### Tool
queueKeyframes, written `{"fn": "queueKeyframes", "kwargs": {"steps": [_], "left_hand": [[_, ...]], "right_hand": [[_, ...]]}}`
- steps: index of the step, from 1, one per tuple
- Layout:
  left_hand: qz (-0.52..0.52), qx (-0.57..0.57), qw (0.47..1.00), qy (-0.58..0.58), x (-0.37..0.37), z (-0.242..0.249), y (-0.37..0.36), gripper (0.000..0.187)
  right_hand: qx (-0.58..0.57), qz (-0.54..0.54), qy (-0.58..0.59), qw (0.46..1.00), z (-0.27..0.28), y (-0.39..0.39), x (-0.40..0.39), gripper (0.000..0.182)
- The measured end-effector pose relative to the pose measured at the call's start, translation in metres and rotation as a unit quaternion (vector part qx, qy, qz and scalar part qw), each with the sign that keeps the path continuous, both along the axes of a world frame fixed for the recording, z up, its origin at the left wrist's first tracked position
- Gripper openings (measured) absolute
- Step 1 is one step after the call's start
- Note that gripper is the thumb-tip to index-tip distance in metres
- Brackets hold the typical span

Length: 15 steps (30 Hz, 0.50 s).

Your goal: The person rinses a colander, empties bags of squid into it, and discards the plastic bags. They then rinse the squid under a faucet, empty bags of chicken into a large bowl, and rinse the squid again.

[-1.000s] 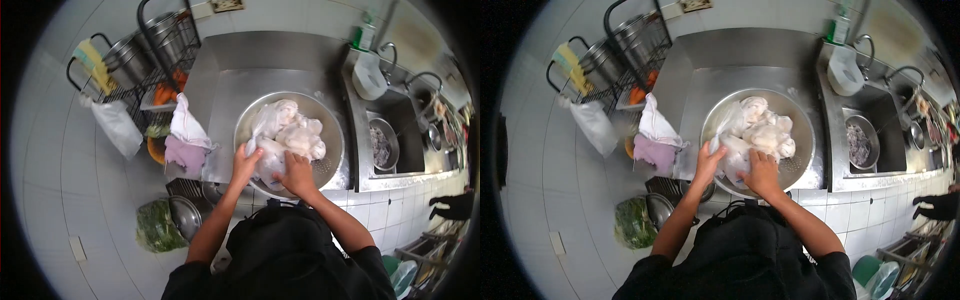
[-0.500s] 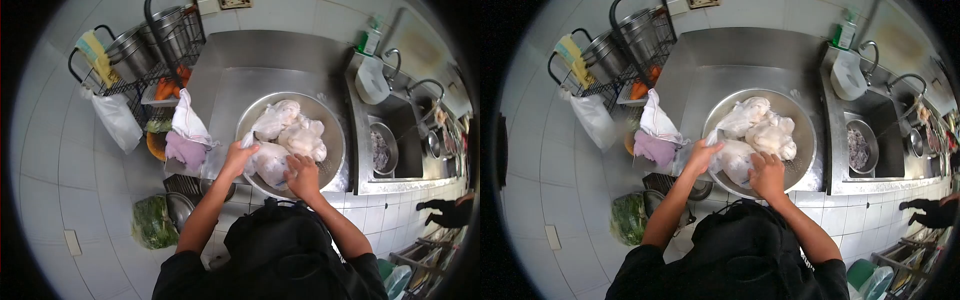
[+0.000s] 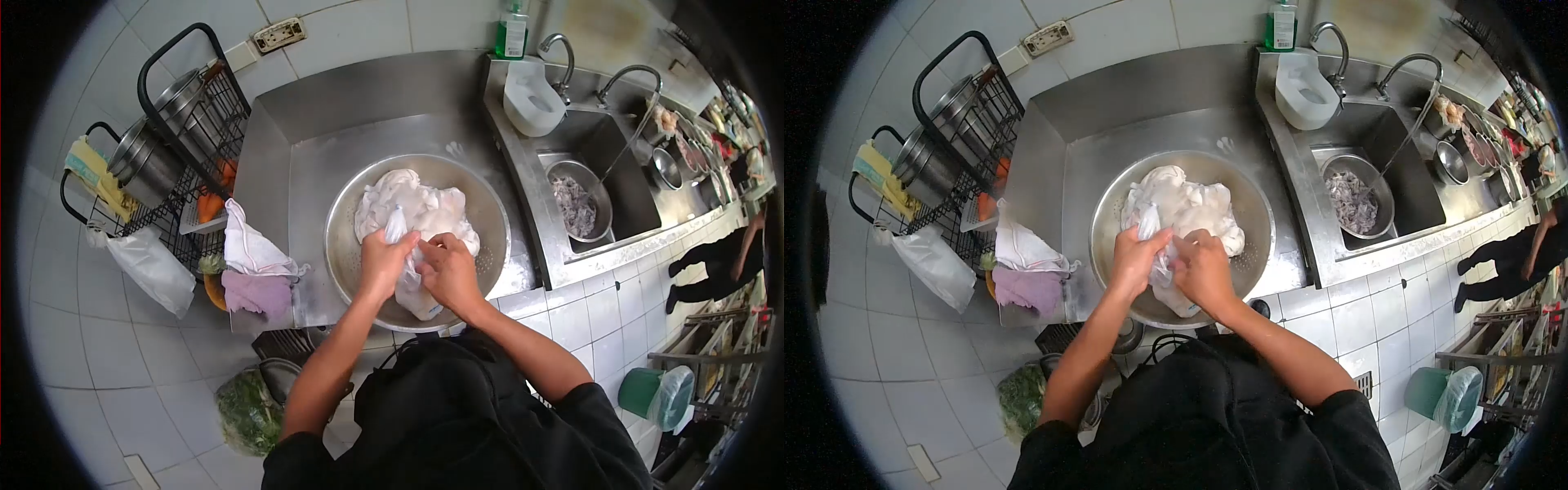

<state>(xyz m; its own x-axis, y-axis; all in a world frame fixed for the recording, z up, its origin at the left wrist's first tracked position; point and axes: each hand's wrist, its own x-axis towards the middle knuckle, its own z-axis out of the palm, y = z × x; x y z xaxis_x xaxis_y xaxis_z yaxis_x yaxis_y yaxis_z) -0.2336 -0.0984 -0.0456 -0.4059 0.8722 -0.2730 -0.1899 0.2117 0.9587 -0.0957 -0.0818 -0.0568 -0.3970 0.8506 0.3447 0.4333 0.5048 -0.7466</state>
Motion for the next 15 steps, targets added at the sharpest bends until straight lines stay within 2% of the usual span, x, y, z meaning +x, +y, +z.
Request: {"fn": "queueKeyframes", "kwargs": {"steps": [1, 3, 6, 7, 10, 11, 14, 15], "left_hand": [[-0.040, -0.003, 0.998, 0.042, -0.008, 0.000, 0.001, 0.016], [-0.111, -0.041, 0.987, 0.108, -0.026, 0.005, -0.001, 0.020], [-0.212, -0.052, 0.966, 0.138, -0.055, 0.014, -0.011, 0.031], [-0.231, 0.033, 0.936, 0.265, -0.067, -0.006, -0.012, 0.044], [-0.254, -0.001, 0.949, 0.189, -0.079, -0.036, -0.023, 0.046], [-0.212, -0.009, 0.972, 0.105, -0.083, -0.042, -0.026, 0.042], [-0.131, 0.001, 0.989, 0.073, -0.086, -0.056, -0.036, 0.035], [-0.148, -0.038, 0.985, 0.084, -0.089, -0.059, -0.038, 0.032]], "right_hand": [[-0.012, -0.006, 0.029, 1.000, -0.003, 0.002, 0.000, 0.025], [0.015, -0.004, 0.001, 1.000, -0.007, 0.009, 0.005, 0.017], [0.012, 0.000, -0.039, 0.999, -0.023, 0.016, 0.011, 0.011], [-0.006, 0.003, -0.042, 0.999, -0.031, 0.016, 0.013, 0.011], [-0.045, 0.002, -0.032, 0.998, -0.037, 0.014, 0.014, 0.011], [-0.064, 0.000, -0.025, 0.998, -0.035, 0.012, 0.013, 0.011], [-0.095, 0.032, -0.025, 0.995, -0.024, 0.003, 0.007, 0.019], [-0.100, 0.050, -0.031, 0.993, -0.019, -0.001, 0.007, 0.023]]}}
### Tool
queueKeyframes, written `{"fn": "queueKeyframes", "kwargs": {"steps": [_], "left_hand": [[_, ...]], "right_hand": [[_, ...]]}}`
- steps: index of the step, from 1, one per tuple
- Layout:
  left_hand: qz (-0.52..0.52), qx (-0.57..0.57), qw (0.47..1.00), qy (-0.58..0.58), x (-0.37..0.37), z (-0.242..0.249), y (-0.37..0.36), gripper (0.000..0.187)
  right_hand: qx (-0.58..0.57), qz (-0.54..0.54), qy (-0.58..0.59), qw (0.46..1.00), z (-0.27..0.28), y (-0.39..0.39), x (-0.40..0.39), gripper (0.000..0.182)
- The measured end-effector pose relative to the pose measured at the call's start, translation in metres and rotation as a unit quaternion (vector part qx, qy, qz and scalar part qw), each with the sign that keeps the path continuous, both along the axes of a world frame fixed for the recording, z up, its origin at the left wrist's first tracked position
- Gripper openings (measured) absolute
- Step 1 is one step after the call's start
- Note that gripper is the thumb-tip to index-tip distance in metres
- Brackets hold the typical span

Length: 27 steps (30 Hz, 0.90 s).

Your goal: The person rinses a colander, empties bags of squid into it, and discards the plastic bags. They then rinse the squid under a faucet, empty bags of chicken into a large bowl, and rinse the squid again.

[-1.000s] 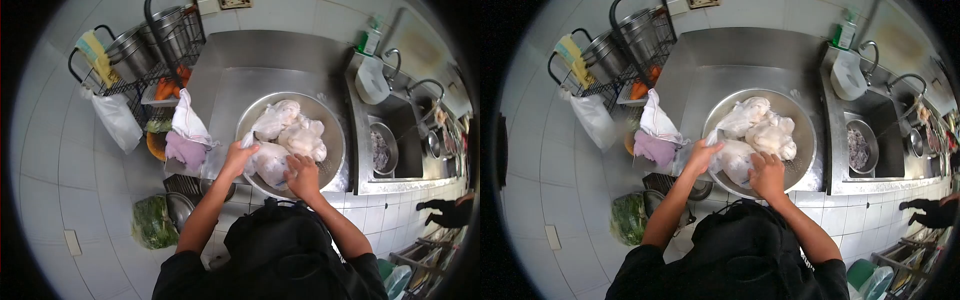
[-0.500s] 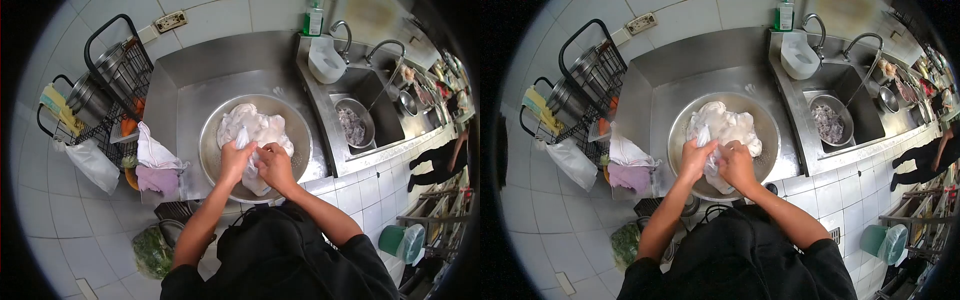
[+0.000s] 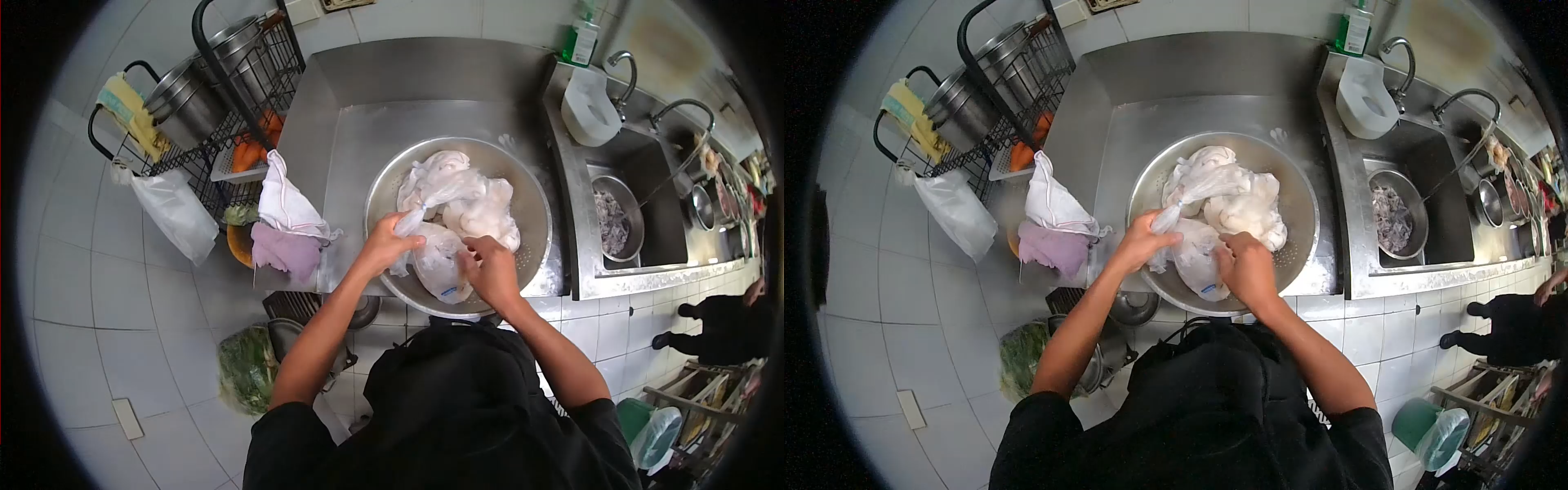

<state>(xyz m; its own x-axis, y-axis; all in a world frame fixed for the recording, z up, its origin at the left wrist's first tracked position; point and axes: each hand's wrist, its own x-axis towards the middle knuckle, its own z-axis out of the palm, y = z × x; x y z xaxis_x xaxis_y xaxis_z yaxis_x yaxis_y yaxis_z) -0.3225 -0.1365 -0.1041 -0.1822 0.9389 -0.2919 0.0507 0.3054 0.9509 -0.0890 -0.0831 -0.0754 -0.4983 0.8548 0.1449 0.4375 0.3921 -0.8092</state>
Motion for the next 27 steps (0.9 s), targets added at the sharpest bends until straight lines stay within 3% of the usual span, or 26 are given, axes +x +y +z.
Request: {"fn": "queueKeyframes", "kwargs": {"steps": [2, 4, 7, 13, 16, 18, 22, 25, 27], "left_hand": [[-0.028, -0.071, 0.997, 0.032, -0.006, 0.006, 0.000, 0.027], [-0.017, -0.060, 0.996, 0.062, -0.009, 0.003, -0.001, 0.025], [-0.028, -0.052, 0.989, 0.138, -0.013, 0.004, -0.010, 0.025], [-0.023, 0.062, 0.974, 0.215, 0.004, 0.004, -0.045, 0.021], [-0.006, 0.156, 0.946, 0.286, 0.015, -0.002, -0.050, 0.017], [0.012, 0.125, 0.956, 0.266, 0.022, 0.002, -0.051, 0.016], [0.011, 0.102, 0.957, 0.272, 0.040, 0.034, -0.046, 0.019], [0.000, 0.091, 0.954, 0.285, 0.055, 0.058, -0.029, 0.019], [-0.013, 0.065, 0.951, 0.303, 0.060, 0.071, -0.009, 0.021]], "right_hand": [[0.065, 0.040, -0.027, 0.997, 0.008, -0.012, -0.003, 0.035], [0.119, 0.071, -0.088, 0.986, 0.012, -0.026, -0.006, 0.056], [0.136, 0.080, -0.099, 0.982, -0.006, -0.024, -0.009, 0.063], [0.004, 0.205, -0.043, 0.978, -0.011, 0.012, 0.013, 0.068], [-0.002, 0.222, -0.046, 0.974, -0.013, 0.021, 0.019, 0.065], [-0.003, 0.223, -0.053, 0.973, -0.010, 0.021, 0.017, 0.059], [0.176, 0.183, -0.064, 0.965, 0.016, -0.009, 0.005, 0.047], [0.162, 0.107, -0.039, 0.980, 0.027, -0.027, -0.009, 0.043], [0.176, 0.049, -0.009, 0.983, 0.037, -0.023, -0.018, 0.026]]}}
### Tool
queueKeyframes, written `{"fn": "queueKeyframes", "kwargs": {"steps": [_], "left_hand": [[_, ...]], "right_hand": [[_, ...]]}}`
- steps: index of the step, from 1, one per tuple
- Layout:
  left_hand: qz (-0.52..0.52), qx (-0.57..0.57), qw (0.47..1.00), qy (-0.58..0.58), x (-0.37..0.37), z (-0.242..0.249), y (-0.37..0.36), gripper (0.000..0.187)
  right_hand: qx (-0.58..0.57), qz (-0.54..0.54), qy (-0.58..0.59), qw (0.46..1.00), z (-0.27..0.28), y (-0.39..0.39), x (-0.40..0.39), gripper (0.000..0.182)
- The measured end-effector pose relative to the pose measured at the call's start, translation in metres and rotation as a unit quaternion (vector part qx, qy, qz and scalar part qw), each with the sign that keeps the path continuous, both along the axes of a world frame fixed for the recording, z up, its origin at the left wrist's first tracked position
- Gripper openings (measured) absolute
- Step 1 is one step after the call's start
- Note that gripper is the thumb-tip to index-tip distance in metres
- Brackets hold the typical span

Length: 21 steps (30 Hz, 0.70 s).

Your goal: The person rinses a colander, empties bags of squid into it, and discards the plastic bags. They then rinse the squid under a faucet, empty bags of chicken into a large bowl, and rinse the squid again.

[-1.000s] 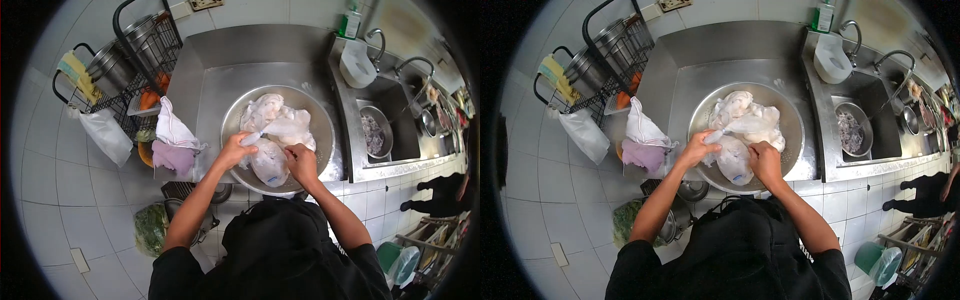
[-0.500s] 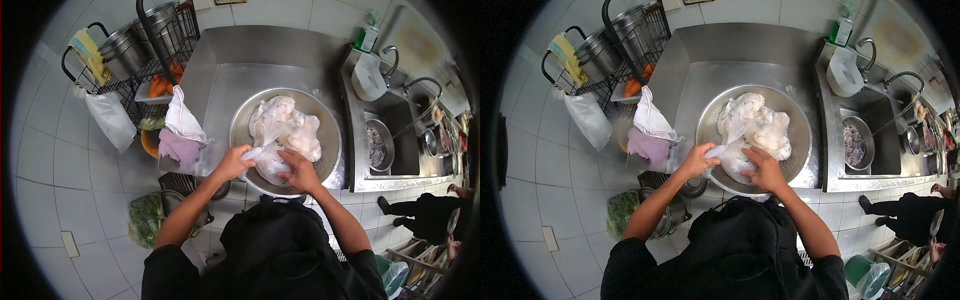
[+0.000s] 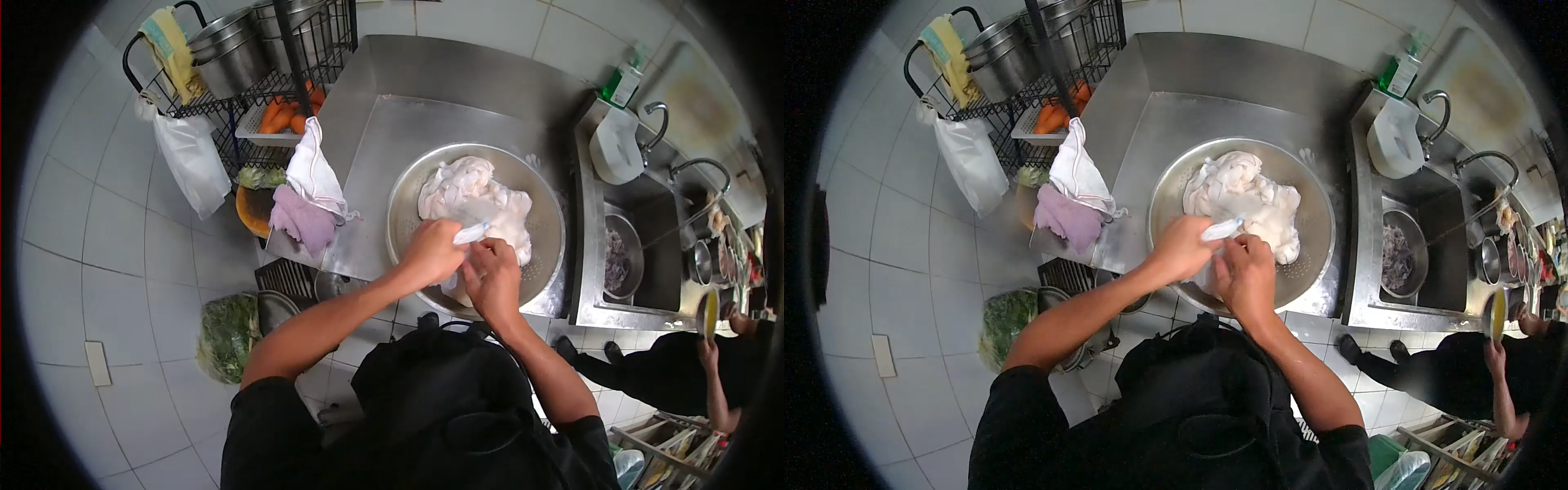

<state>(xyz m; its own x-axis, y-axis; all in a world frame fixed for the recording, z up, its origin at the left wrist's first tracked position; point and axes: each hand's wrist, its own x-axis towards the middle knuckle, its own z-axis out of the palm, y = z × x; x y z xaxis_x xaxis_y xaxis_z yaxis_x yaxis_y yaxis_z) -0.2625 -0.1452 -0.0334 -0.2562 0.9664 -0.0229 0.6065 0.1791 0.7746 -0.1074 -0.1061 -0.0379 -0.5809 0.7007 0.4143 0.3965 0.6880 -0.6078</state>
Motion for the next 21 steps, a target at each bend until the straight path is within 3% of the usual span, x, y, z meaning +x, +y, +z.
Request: {"fn": "queueKeyframes", "kwargs": {"steps": [3, 8, 10, 14, 15, 19, 21], "left_hand": [[-0.012, -0.027, 0.999, 0.013, 0.006, 0.018, 0.028, 0.022], [-0.032, -0.064, 0.997, 0.035, 0.010, 0.009, 0.054, 0.024], [-0.083, -0.011, 0.996, 0.039, -0.001, -0.001, 0.058, 0.027], [-0.179, 0.082, 0.978, -0.062, -0.032, -0.031, 0.056, 0.033], [-0.183, 0.017, 0.981, -0.061, -0.033, -0.038, 0.056, 0.030], [-0.092, 0.182, 0.978, -0.036, -0.012, -0.043, 0.040, 0.016], [-0.043, 0.171, 0.983, -0.041, -0.006, -0.047, 0.037, 0.015]], "right_hand": [[-0.026, -0.054, 0.050, 0.997, 0.001, 0.013, -0.006, 0.011], [-0.055, -0.080, 0.012, 0.995, -0.013, 0.039, -0.005, 0.010], [-0.076, -0.066, -0.007, 0.995, -0.013, 0.045, -0.003, 0.011], [-0.252, -0.024, 0.014, 0.967, -0.022, 0.062, 0.001, 0.015], [-0.286, -0.018, 0.023, 0.958, -0.028, 0.066, 0.001, 0.015], [-0.385, 0.009, 0.061, 0.921, -0.032, 0.071, 0.005, 0.017], [-0.338, 0.003, -0.010, 0.941, -0.023, 0.062, 0.010, 0.017]]}}
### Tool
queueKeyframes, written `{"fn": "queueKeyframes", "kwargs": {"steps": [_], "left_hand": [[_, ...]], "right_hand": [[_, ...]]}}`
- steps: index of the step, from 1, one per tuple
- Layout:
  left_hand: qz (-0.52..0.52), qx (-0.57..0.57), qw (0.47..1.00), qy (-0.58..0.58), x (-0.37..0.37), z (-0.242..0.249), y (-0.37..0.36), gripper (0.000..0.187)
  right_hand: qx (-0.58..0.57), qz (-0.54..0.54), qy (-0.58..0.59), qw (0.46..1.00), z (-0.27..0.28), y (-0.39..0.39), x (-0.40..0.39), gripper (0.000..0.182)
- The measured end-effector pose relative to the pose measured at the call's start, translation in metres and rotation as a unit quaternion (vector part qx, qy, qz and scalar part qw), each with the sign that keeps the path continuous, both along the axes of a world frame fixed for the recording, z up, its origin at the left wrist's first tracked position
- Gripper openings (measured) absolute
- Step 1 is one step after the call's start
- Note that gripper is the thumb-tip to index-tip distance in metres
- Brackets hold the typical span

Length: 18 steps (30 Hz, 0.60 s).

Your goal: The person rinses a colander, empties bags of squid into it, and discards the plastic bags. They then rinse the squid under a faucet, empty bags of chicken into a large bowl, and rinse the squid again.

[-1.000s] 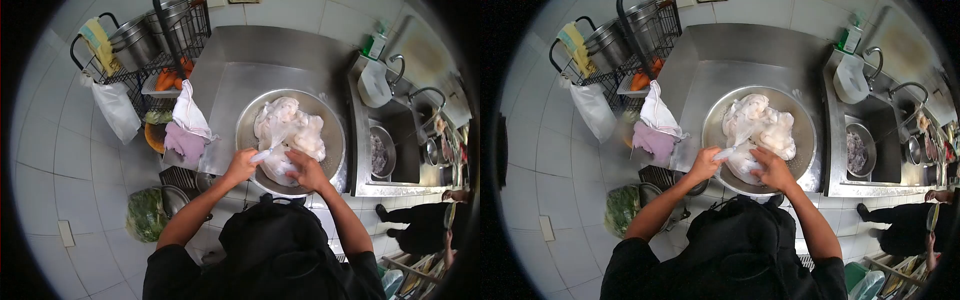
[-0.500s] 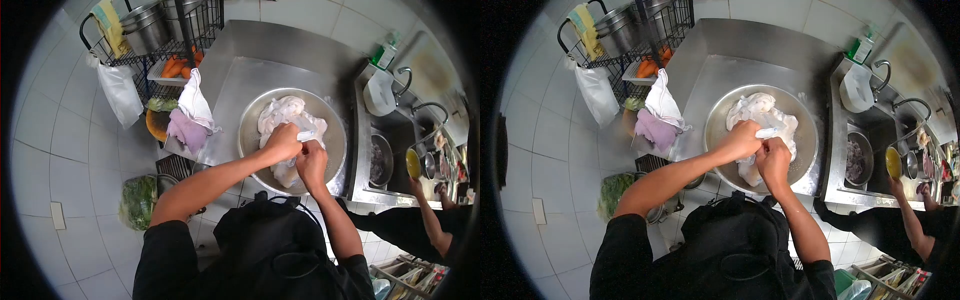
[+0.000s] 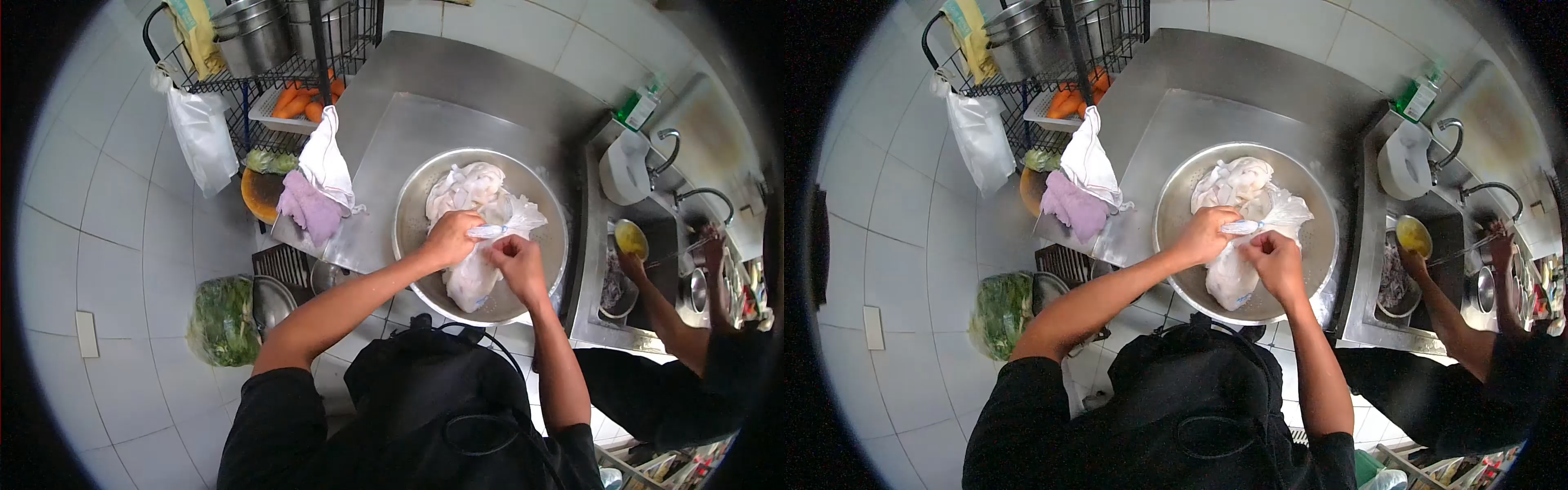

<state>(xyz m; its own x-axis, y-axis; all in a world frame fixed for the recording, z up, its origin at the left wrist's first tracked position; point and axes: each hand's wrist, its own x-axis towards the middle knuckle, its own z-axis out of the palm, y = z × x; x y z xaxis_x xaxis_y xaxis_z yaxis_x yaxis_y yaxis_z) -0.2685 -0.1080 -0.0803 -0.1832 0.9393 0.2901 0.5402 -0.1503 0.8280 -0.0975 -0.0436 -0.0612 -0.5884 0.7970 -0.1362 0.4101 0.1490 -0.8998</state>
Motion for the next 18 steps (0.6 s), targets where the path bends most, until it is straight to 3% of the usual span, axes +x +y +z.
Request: {"fn": "queueKeyframes", "kwargs": {"steps": [2, 5, 18], "left_hand": [[0.035, 0.025, 0.999, -0.004, 0.008, -0.004, -0.001, 0.017], [0.045, 0.018, 0.999, 0.001, 0.013, -0.003, 0.000, 0.019], [0.035, -0.041, 0.996, 0.075, 0.021, -0.005, 0.004, 0.017]], "right_hand": [[0.058, -0.003, -0.048, 0.997, 0.009, -0.011, 0.001, 0.017], [0.054, 0.007, -0.089, 0.995, 0.018, -0.012, -0.002, 0.017], [0.195, -0.026, -0.109, 0.974, 0.018, -0.022, -0.014, 0.014]]}}
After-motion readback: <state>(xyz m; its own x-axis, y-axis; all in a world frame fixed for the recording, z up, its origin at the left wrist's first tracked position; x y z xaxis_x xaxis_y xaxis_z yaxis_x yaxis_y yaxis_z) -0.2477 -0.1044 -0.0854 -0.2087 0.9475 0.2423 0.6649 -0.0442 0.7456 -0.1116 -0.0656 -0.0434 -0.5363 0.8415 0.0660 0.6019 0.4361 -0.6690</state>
